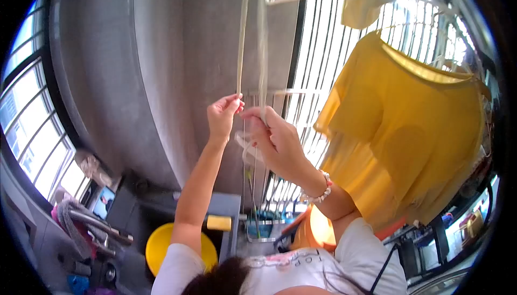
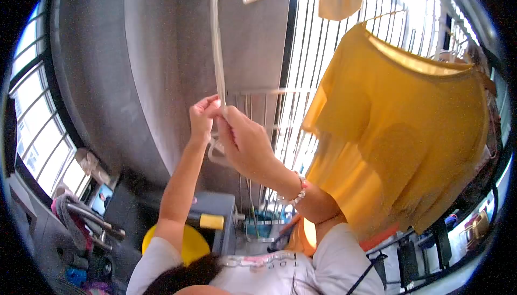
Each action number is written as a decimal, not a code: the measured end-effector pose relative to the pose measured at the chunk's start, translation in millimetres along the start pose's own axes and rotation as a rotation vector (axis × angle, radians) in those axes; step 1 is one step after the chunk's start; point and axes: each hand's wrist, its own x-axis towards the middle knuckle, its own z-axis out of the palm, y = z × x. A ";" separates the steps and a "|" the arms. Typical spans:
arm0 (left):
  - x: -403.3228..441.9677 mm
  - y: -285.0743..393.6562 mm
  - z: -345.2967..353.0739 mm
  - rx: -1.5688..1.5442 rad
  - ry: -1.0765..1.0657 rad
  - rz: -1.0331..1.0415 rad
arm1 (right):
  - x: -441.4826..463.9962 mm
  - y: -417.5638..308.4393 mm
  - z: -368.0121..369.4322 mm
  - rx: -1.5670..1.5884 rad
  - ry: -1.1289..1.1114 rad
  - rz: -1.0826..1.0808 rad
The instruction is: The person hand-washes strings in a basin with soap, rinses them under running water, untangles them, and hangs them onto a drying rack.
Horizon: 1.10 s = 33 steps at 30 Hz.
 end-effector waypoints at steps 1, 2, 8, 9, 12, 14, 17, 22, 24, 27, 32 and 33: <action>-21.1 -20.5 -7.6 -0.042 0.027 -0.123 | -19.7 8.2 2.0 0.131 -0.046 0.160; -40.6 -37.7 -15.2 -0.079 0.044 -0.167 | -39.5 12.1 5.1 0.265 -0.089 0.329; -89.9 -48.3 -10.3 -0.241 0.023 -0.280 | -53.0 45.8 0.3 0.008 0.100 -0.023; -92.5 -43.8 -7.3 -0.289 0.004 -0.273 | -49.6 49.8 2.2 -0.077 0.127 -0.095; -96.9 -29.8 5.0 -0.304 0.043 -0.295 | -44.2 45.5 0.6 -0.066 0.104 -0.077; -95.7 -26.1 7.4 -0.303 0.059 -0.284 | -43.5 48.6 -1.0 -0.199 0.126 -0.086; -95.7 -26.5 5.0 -0.264 0.032 -0.288 | -40.3 50.2 -5.6 0.084 0.095 0.027; -83.6 -26.8 6.8 -0.244 0.015 -0.294 | -25.4 62.8 -18.1 0.344 0.013 0.186; -76.4 -26.7 10.1 -0.242 0.038 -0.332 | -12.3 62.9 -24.9 0.527 0.004 0.255; -69.1 -30.0 14.5 -0.249 0.038 -0.309 | 11.4 62.8 -24.5 0.662 0.073 0.134; -59.8 -38.1 14.6 -0.203 0.011 -0.293 | 44.4 47.2 -26.7 0.887 -0.118 0.383; -59.0 -40.0 14.5 -0.178 0.018 -0.276 | 45.8 43.0 -25.0 0.889 -0.119 0.392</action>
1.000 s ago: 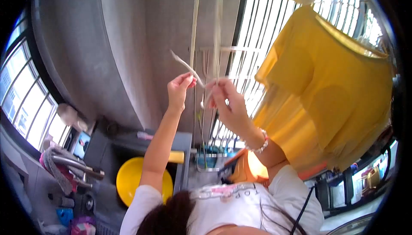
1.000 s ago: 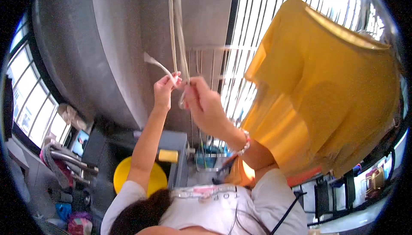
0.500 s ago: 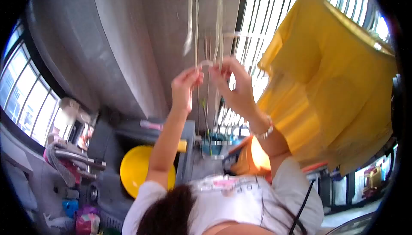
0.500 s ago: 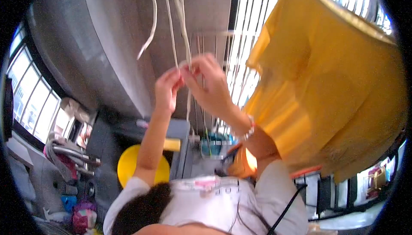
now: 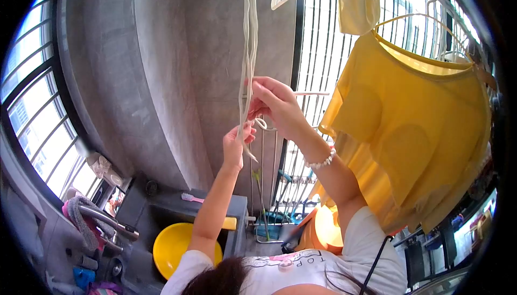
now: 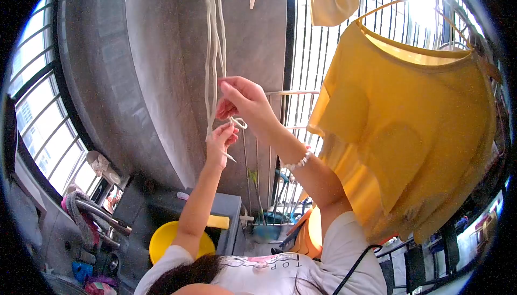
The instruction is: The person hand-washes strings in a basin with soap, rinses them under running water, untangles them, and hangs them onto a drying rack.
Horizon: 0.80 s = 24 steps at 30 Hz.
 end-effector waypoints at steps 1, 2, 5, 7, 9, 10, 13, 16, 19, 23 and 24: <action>1.8 -2.5 -2.4 0.012 0.000 0.006 | 0.5 -1.0 3.5 0.019 -0.004 0.031; 1.3 -3.5 -3.8 0.013 0.006 -0.003 | 0.5 0.1 6.8 0.039 -0.007 0.063; 2.1 0.4 -3.9 0.062 0.045 -0.042 | 9.1 6.5 5.4 0.007 -0.074 0.003; 3.1 1.2 -6.2 0.040 0.025 -0.039 | 15.6 6.8 3.1 0.038 -0.162 -0.003; 4.1 1.0 -8.0 0.010 0.008 -0.025 | 19.2 8.4 3.5 0.158 -0.295 -0.074; 4.6 0.9 -8.4 0.010 0.011 -0.029 | 18.1 9.7 7.1 0.160 -0.294 -0.069; 2.5 2.8 -9.4 0.040 0.031 -0.018 | 12.5 9.6 21.0 -0.060 -0.206 -0.246; 0.9 4.0 -9.7 0.013 0.035 -0.018 | 9.0 11.5 19.1 0.018 -0.204 -0.160; -1.0 3.9 -9.5 0.017 0.031 -0.013 | 3.6 12.5 17.4 0.074 -0.156 -0.114; -5.6 12.3 -3.6 0.032 0.061 0.009 | -7.8 22.7 16.6 0.031 -0.141 -0.121; -7.1 13.5 -2.6 0.022 0.074 0.025 | -11.4 26.2 16.8 0.002 -0.138 -0.113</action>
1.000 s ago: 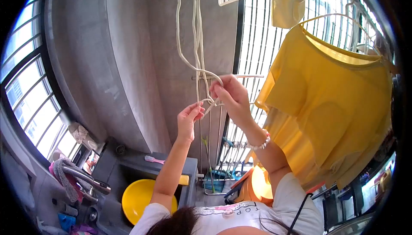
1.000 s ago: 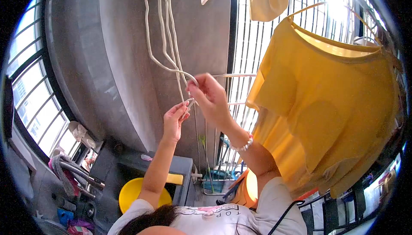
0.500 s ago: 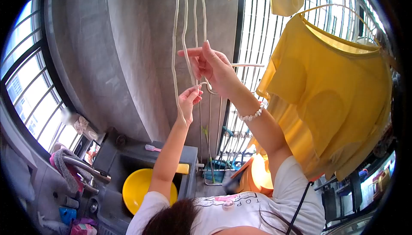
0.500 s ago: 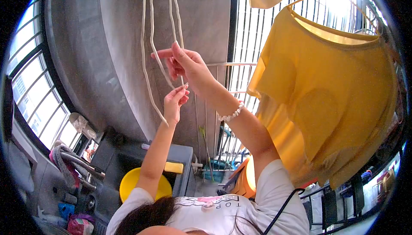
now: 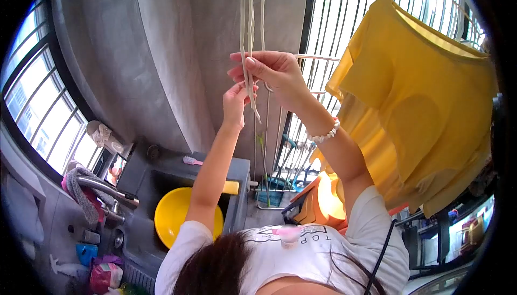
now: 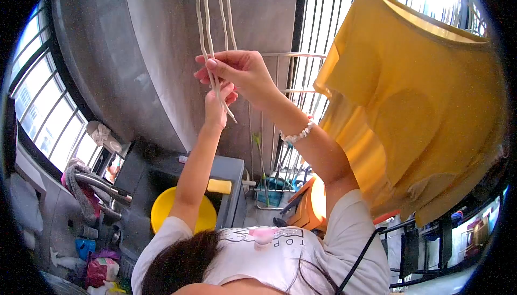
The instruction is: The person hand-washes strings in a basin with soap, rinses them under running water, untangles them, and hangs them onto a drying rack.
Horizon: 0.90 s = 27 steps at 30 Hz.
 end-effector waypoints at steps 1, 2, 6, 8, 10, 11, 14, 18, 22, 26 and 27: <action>1.5 -2.8 -2.1 0.005 0.011 -0.009 | -3.4 3.1 -0.1 0.007 0.004 0.010; 2.7 -4.0 -2.9 0.007 0.017 -0.019 | -7.0 6.2 -0.5 0.018 0.013 0.052; -9.4 7.7 11.1 -0.057 0.004 0.045 | -22.1 22.4 -7.1 0.009 0.009 0.084; -16.3 13.1 15.5 -0.069 0.029 0.080 | -29.3 28.6 -7.3 0.032 0.010 0.092; -20.7 10.2 11.3 -0.172 -0.046 0.118 | -37.4 33.7 -6.3 0.058 0.013 0.107; -19.7 7.2 9.0 -0.170 -0.040 0.106 | -39.6 35.0 -6.0 0.073 0.009 0.131; -13.4 -0.4 2.2 -0.134 -0.023 0.079 | -43.3 38.1 -3.9 0.087 0.025 0.167; -6.9 -5.5 -5.4 -0.147 -0.157 0.090 | -45.4 41.3 -4.4 0.092 0.022 0.156; -7.5 -9.1 -11.5 0.009 -0.147 0.198 | -49.4 48.2 -5.9 0.088 -0.005 0.155; -6.3 -7.2 -16.1 -0.094 -0.137 0.123 | -55.1 58.3 -5.9 0.091 0.015 0.173; -7.8 -6.5 -16.2 -0.092 -0.130 0.119 | -55.3 56.7 -3.3 0.113 0.000 0.173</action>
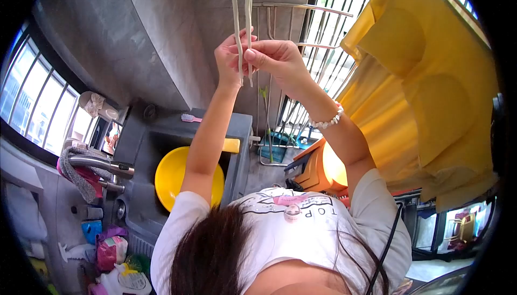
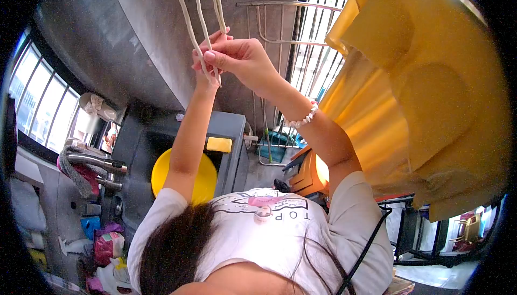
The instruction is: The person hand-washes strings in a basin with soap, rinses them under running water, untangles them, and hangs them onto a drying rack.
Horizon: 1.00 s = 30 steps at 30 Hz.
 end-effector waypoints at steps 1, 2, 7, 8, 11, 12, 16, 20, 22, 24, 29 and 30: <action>-1.0 0.1 1.5 0.040 0.014 0.039 | -0.1 -0.1 1.5 0.021 -0.017 0.000; -1.8 -0.9 3.1 0.081 0.027 0.079 | -0.3 1.2 1.3 0.025 -0.019 0.005; -5.3 -5.8 -1.4 0.049 -0.049 0.119 | 0.2 15.4 -8.3 -0.093 0.010 0.036; -12.2 6.6 3.6 0.052 -0.029 0.024 | 1.3 13.8 -4.6 -0.052 0.010 0.008; -17.6 -9.5 -14.7 0.356 0.050 0.134 | -9.8 17.4 0.4 -0.113 0.148 -0.030; -29.0 1.3 -18.6 0.502 0.097 0.123 | -14.4 20.9 -2.2 -0.180 0.206 -0.058; -80.2 28.7 -55.7 0.642 0.238 -0.004 | -33.9 41.4 8.8 -0.358 0.648 -0.268; -142.9 89.4 -70.3 0.775 0.398 0.000 | -40.9 62.8 21.1 -0.418 0.317 -0.660; -173.1 121.6 -69.4 0.927 0.488 0.235 | -34.6 68.2 44.2 -0.395 0.141 -0.673; -197.5 184.0 -42.6 1.022 0.463 0.513 | -30.2 77.1 62.2 -0.317 0.073 -0.628; -240.4 305.8 17.7 1.666 0.424 0.871 | -13.8 94.5 104.4 0.048 -0.038 -0.503; -246.6 318.7 21.5 1.781 0.434 0.834 | -12.7 97.7 114.2 0.118 -0.048 -0.440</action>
